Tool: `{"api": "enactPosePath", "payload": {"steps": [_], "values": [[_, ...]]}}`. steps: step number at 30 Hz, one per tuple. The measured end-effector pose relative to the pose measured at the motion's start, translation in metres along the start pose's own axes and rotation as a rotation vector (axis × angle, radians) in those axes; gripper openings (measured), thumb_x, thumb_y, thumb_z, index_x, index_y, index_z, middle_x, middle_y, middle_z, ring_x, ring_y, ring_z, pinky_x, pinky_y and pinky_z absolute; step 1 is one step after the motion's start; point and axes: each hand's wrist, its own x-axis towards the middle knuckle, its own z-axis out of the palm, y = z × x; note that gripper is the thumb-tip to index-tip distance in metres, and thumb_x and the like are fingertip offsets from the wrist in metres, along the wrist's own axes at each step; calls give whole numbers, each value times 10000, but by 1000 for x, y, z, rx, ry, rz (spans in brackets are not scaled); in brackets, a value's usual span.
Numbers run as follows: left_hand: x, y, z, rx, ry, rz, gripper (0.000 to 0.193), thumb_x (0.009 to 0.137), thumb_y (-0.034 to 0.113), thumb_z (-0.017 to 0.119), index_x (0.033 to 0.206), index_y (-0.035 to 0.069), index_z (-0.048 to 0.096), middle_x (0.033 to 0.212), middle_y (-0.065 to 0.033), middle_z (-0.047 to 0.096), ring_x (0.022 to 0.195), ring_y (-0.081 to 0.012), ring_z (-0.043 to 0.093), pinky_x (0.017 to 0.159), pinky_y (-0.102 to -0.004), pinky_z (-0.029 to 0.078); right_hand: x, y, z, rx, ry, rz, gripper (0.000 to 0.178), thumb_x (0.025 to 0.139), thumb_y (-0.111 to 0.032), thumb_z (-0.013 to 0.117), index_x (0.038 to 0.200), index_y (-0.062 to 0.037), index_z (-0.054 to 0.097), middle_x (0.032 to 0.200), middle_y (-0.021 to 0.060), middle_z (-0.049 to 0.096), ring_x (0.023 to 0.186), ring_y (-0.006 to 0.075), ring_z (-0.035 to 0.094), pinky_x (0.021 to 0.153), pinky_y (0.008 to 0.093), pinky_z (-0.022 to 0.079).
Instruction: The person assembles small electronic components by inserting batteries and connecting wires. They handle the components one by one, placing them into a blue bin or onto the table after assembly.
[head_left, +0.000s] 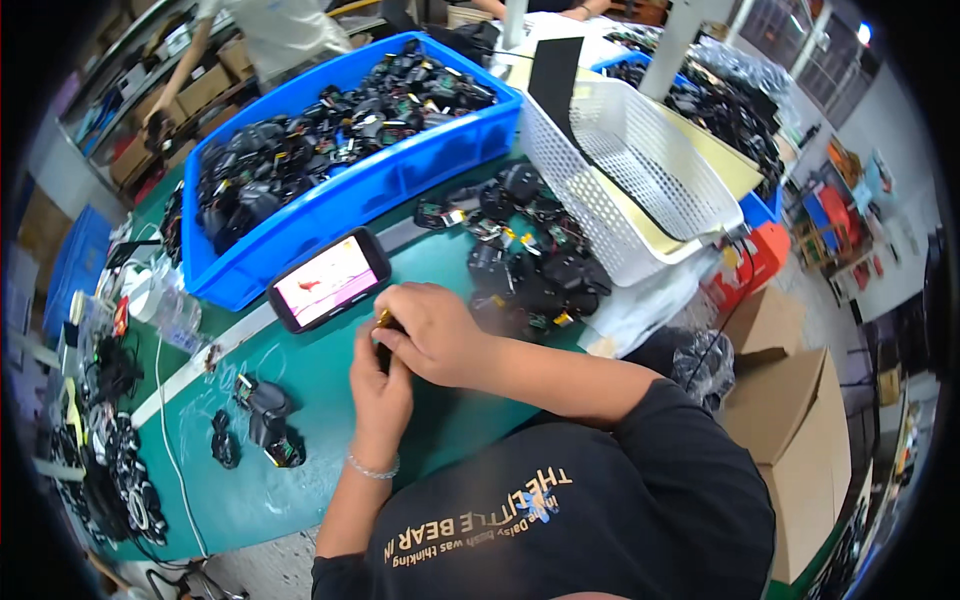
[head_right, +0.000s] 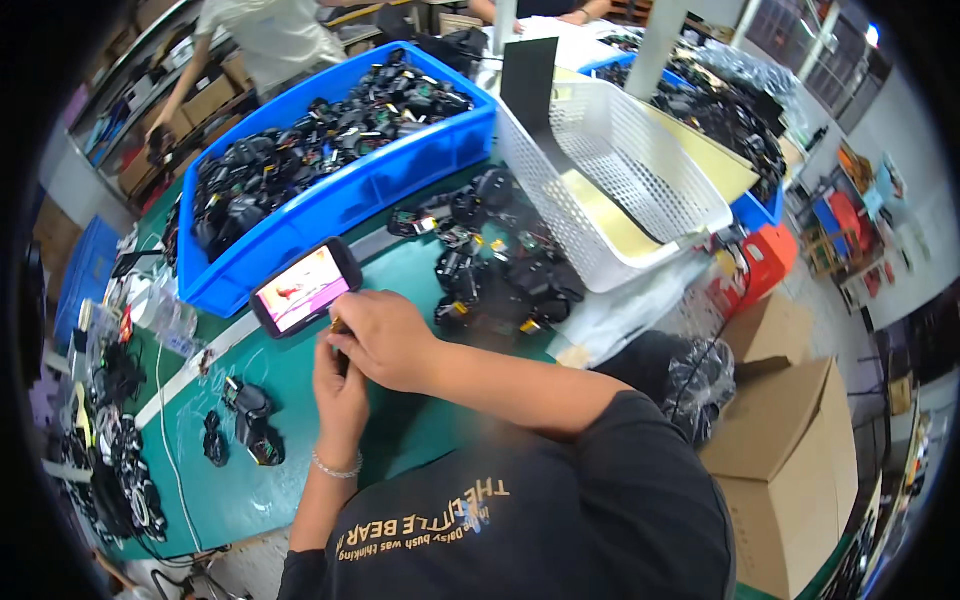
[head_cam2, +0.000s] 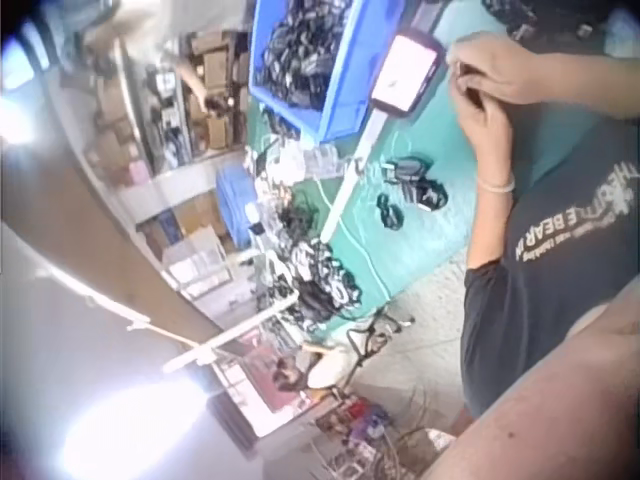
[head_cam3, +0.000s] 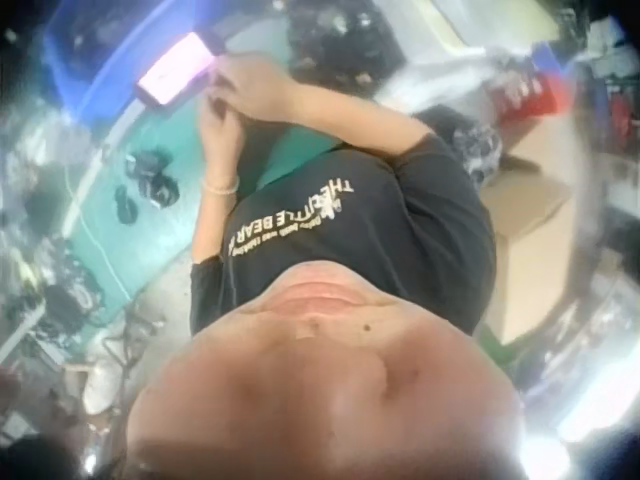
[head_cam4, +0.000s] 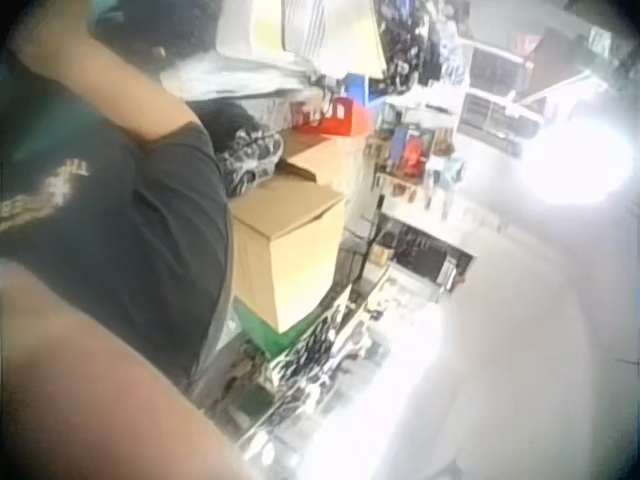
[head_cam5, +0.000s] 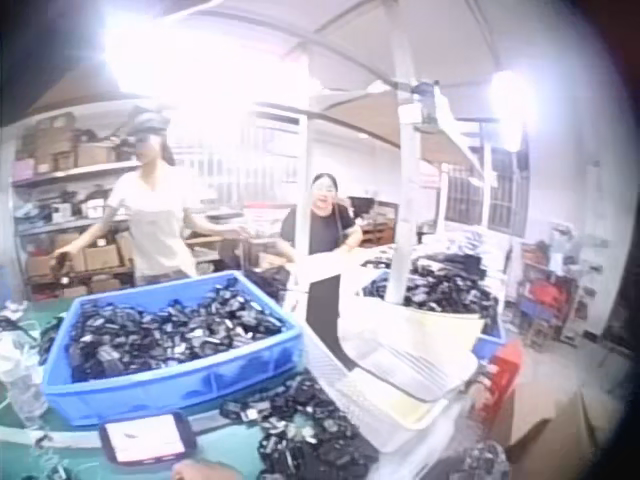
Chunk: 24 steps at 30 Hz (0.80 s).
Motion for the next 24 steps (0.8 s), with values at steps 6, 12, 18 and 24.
{"api": "enactPosePath", "payload": {"steps": [6,12,18,24], "values": [[3,-4,-8,-137,-21,-403,301,919,98,499,1199,36,407,947,-39,559,746,-75,532,609,-183,430,-8,16,-1,-211,-127,70,235,851,-278,584,866,-58,502,688,147,582,656,368,568,609,450,424],[2,-14,-8,-163,-12,-402,250,912,136,532,1145,69,467,818,-16,563,635,-60,459,540,-197,376,-9,23,-5,-223,-139,102,124,847,-149,569,854,-27,547,784,169,580,762,378,567,647,453,444],[1,-22,-14,-136,28,-290,241,897,71,521,1124,15,461,870,-44,565,744,-76,502,643,-231,431,-9,33,2,-120,-224,92,209,866,-114,546,1001,-25,413,773,203,582,726,412,572,616,471,434],[1,-25,-15,-236,9,-239,253,922,75,479,1167,24,441,941,-32,563,767,-53,494,652,-199,419,7,23,-1,-56,-345,92,149,816,-107,626,866,-20,516,767,137,599,671,318,593,579,375,456]]}}
